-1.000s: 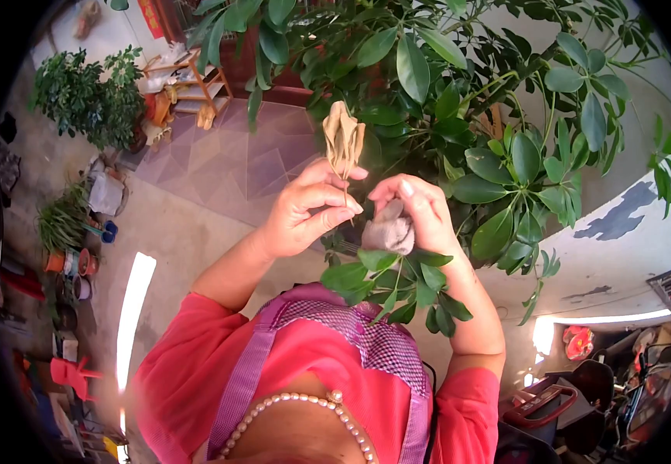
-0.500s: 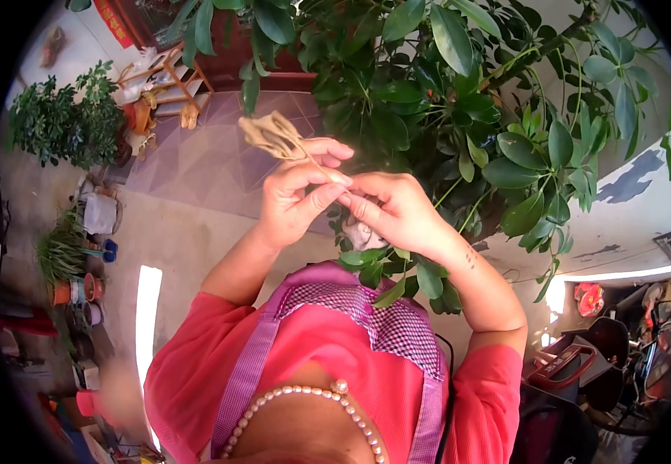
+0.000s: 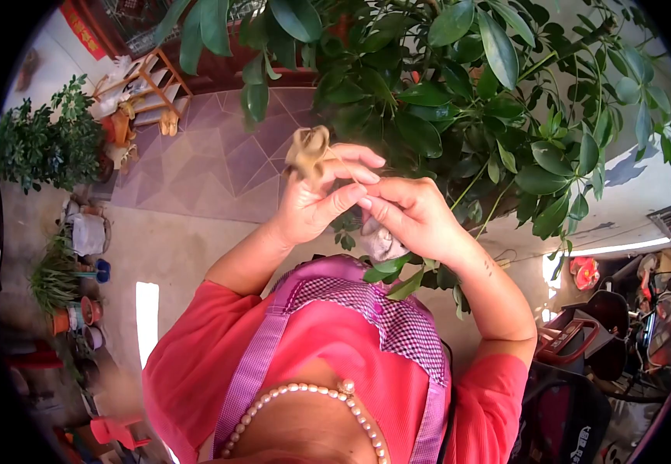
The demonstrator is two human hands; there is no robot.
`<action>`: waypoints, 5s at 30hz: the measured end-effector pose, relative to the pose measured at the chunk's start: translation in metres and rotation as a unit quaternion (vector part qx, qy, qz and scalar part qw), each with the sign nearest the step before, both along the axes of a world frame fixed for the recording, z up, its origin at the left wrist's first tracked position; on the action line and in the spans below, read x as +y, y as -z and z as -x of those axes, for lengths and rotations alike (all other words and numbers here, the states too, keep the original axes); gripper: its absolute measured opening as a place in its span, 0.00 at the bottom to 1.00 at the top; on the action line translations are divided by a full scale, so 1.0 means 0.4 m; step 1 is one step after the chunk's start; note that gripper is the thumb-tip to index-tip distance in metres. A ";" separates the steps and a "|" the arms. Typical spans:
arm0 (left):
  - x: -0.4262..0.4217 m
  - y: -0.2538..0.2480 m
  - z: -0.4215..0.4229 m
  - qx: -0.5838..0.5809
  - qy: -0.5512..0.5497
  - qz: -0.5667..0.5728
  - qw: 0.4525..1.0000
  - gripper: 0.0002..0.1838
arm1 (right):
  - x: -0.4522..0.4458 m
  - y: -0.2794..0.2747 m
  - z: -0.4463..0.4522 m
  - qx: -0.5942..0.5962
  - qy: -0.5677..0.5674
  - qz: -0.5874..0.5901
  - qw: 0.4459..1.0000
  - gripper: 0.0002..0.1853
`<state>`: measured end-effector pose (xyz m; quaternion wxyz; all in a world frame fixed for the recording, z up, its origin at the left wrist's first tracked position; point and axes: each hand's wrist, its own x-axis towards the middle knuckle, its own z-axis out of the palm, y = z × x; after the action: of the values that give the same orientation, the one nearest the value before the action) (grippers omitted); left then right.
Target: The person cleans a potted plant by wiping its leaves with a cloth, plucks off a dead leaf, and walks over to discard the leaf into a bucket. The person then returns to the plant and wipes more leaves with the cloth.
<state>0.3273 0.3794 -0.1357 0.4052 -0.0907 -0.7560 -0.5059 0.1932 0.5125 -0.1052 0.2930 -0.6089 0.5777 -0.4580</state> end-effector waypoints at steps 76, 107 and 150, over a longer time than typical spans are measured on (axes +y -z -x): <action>0.392 0.352 -1.889 0.124 -0.718 -0.501 0.468 0.15 | -0.448 0.457 -2.058 -0.145 -0.694 -0.455 0.539 0.17; -0.974 0.279 -2.658 -0.061 -0.399 -0.396 0.825 0.15 | -1.342 0.385 -2.611 -0.123 -0.391 -0.187 0.893 0.15; -3.101 0.153 -2.311 -0.057 -0.300 -0.396 0.866 0.16 | -3.456 0.332 -2.272 -0.359 -0.301 -0.106 0.877 0.11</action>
<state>1.2519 -0.8610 -0.1970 0.4955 0.3377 -0.5051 -0.6207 1.1021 -0.8700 -0.2381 0.6669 -0.5121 0.2670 -0.4708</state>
